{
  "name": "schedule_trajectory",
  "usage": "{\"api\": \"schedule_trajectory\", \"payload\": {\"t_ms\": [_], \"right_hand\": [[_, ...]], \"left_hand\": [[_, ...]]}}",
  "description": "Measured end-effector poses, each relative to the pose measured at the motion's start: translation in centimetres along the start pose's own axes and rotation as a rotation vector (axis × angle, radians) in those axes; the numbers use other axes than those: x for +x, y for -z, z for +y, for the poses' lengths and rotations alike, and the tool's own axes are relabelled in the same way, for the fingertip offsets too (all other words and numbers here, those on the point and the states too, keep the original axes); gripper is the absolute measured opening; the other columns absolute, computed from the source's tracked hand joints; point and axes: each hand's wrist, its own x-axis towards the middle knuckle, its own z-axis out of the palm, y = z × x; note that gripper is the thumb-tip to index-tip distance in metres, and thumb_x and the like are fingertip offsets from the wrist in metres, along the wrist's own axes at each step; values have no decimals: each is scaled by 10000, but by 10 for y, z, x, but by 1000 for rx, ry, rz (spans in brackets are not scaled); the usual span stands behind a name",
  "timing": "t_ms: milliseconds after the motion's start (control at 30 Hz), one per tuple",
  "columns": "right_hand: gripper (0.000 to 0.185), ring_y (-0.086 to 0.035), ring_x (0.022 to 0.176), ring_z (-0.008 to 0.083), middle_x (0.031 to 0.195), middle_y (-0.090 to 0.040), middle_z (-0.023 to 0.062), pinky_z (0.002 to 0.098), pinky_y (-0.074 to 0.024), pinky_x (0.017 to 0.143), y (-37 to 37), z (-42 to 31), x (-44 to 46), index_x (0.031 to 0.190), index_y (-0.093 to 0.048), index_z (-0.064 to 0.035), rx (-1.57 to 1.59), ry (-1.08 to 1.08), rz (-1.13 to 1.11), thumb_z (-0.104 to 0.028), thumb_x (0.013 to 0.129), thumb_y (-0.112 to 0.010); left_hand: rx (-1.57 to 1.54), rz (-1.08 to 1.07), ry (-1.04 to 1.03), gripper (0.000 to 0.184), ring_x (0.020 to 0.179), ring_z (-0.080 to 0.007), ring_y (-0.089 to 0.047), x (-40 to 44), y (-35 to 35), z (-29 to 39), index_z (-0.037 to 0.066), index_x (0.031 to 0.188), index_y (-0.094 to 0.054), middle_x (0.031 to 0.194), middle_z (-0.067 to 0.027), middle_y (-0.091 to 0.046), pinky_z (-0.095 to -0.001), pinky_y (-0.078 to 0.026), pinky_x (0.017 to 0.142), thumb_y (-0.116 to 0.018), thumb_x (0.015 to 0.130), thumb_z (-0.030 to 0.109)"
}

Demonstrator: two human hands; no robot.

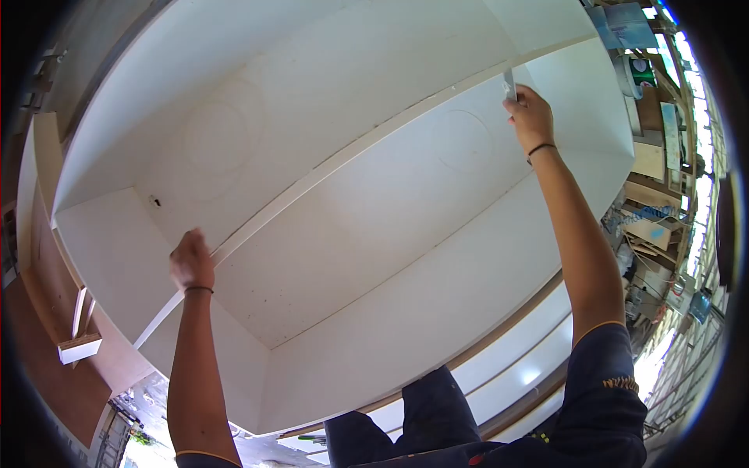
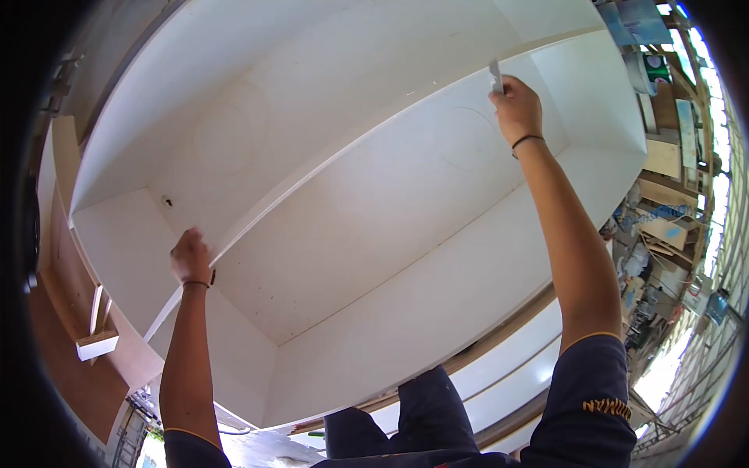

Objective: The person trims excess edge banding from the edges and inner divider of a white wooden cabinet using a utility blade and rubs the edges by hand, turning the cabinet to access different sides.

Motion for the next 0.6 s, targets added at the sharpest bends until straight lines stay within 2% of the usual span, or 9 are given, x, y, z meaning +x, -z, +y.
{"api": "schedule_trajectory", "payload": {"t_ms": [67,100,167,200,267,367,500,533,600], "right_hand": [[288,-613,857,241,927,-633,85,360,-506,749,-1,-19,23,1052,-641,-116,-742,530,53,-68,772,-589],[288,-613,857,241,927,-633,85,360,-506,749,-3,-22,38,1052,-641,-116,-763,526,45,-68,772,-589],[316,-602,928,295,1021,-618,129,387,-505,786,-3,-30,68,1094,-632,-149,-1117,620,54,-71,800,-546],[316,-602,928,295,1021,-618,129,387,-505,786,-3,-36,69,1094,-632,-149,-1132,622,48,-71,800,-546],[329,-600,973,302,1071,-606,124,408,-504,807,-14,-50,75,1116,-629,-167,-1349,444,-11,-84,822,-510],[320,-596,977,316,1073,-601,124,414,-504,814,-33,-54,59,1110,-627,-167,-1456,479,-63,-94,825,-501],[295,-593,943,329,976,-594,177,429,-504,801,-88,-55,-16,1086,-621,-92,-1275,560,-278,-131,801,-557],[293,-578,990,335,990,-597,184,445,-497,816,-113,-61,-52,1082,-620,-75,-1260,524,-337,-125,801,-551],[305,-551,1063,367,1072,-592,214,463,-469,884,-161,-46,-117,1106,-602,-49,-1043,627,-439,-93,810,-543]], "left_hand": [[-2,-52,34,274,703,-352,-608,-3,14,17,93,870,-610,765,-138,-634,-442,-463,616,-413,893,282],[14,-81,52,271,710,-365,-602,-3,19,20,96,872,-608,772,-140,-634,-447,-461,618,-407,889,277],[-7,-74,40,269,706,-365,-600,-3,17,21,92,852,-594,764,-142,-629,-453,-460,615,-402,891,277],[-2,-92,42,266,703,-366,-599,-4,18,22,90,849,-592,762,-142,-628,-454,-460,616,-401,890,271],[-1,-101,61,264,700,-366,-598,-2,21,25,89,845,-591,760,-142,-627,-455,-460,618,-400,889,265],[1,-157,96,250,705,-365,-595,-2,26,30,80,821,-570,760,-141,-620,-457,-464,621,-393,888,243],[-3,-183,53,216,724,-357,-592,-3,28,30,79,785,-529,776,-129,-606,-464,-469,629,-401,873,230],[-7,-184,37,211,724,-356,-592,-2,28,30,83,788,-531,779,-123,-607,-463,-468,629,-402,870,228],[-14,-193,24,206,724,-355,-592,-4,29,30,86,790,-534,782,-117,-608,-463,-467,629,-403,868,225]]}}
